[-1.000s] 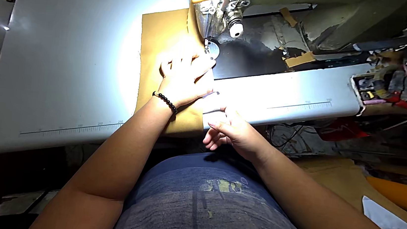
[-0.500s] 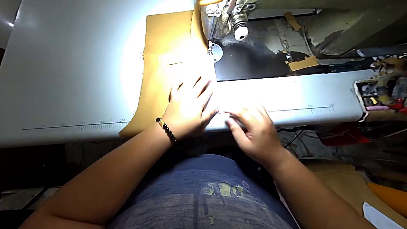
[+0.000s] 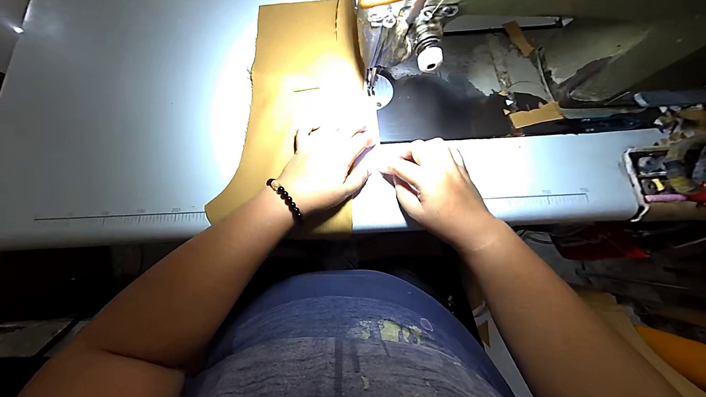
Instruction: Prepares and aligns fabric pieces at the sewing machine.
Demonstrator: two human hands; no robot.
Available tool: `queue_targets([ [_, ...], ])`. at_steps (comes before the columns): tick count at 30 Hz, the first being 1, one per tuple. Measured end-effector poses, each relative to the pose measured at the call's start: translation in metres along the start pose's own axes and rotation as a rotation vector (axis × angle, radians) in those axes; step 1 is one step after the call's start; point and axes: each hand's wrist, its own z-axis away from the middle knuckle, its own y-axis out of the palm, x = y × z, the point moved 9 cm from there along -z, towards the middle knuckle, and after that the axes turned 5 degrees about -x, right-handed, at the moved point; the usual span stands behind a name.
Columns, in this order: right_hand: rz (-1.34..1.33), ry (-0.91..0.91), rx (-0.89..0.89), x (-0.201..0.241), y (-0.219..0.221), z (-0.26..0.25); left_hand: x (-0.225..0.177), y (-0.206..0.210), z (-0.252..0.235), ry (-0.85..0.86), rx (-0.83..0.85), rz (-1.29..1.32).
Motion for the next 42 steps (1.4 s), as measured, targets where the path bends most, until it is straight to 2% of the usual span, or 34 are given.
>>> queue_targets([
  [5,-0.037,-0.005,0.046,-0.009,0.005,-0.016,0.009,0.000,-0.008,0.005,0.001,-0.001],
  [10,0.028,0.063,0.169,-0.028,0.016,-0.048,0.032,-0.005,-0.042,0.001,-0.011,-0.003],
  [18,0.107,0.195,0.115,-0.049,0.026,-0.064,0.065,-0.017,-0.096,-0.076,0.033,-0.088],
  [24,0.093,0.215,0.099,-0.054,0.025,-0.063,0.072,-0.015,-0.103,-0.069,0.030,-0.147],
  [27,0.044,0.201,0.068,-0.057,0.023,-0.063,0.072,-0.014,-0.103,-0.039,0.014,-0.160],
  [30,-0.231,0.127,-0.034,-0.040,0.003,-0.050,0.068,-0.017,-0.101,-0.005,-0.016,-0.138],
  [31,-0.390,0.072,-0.010,-0.024,-0.003,-0.038,0.067,-0.020,-0.101,0.003,-0.046,-0.124],
  [32,-0.551,0.026,0.142,-0.002,0.001,-0.019,0.068,-0.024,-0.100,-0.010,-0.087,-0.116],
  [33,-0.652,0.017,0.426,0.021,0.016,0.008,0.072,-0.030,-0.099,-0.055,-0.130,-0.107],
  [35,-0.575,0.076,0.972,0.053,0.054,0.061,0.084,-0.043,-0.096,-0.225,-0.227,-0.091],
  [36,-0.502,0.131,1.124,0.058,0.074,0.078,0.092,-0.049,-0.094,-0.331,-0.280,-0.096],
  [37,-0.436,0.172,1.186,0.061,0.091,0.087,0.100,-0.050,-0.090,-0.449,-0.285,-0.125],
  [39,-0.395,0.204,1.194,0.066,0.106,0.084,0.101,-0.044,-0.078,-0.621,-0.110,-0.221],
  [41,-0.530,-0.017,1.000,0.091,0.083,0.061,0.083,-0.049,-0.053,-0.620,0.118,-0.279],
  [42,-0.692,-0.146,0.793,0.104,0.055,0.047,0.073,-0.056,-0.031,-0.560,0.150,-0.256],
])
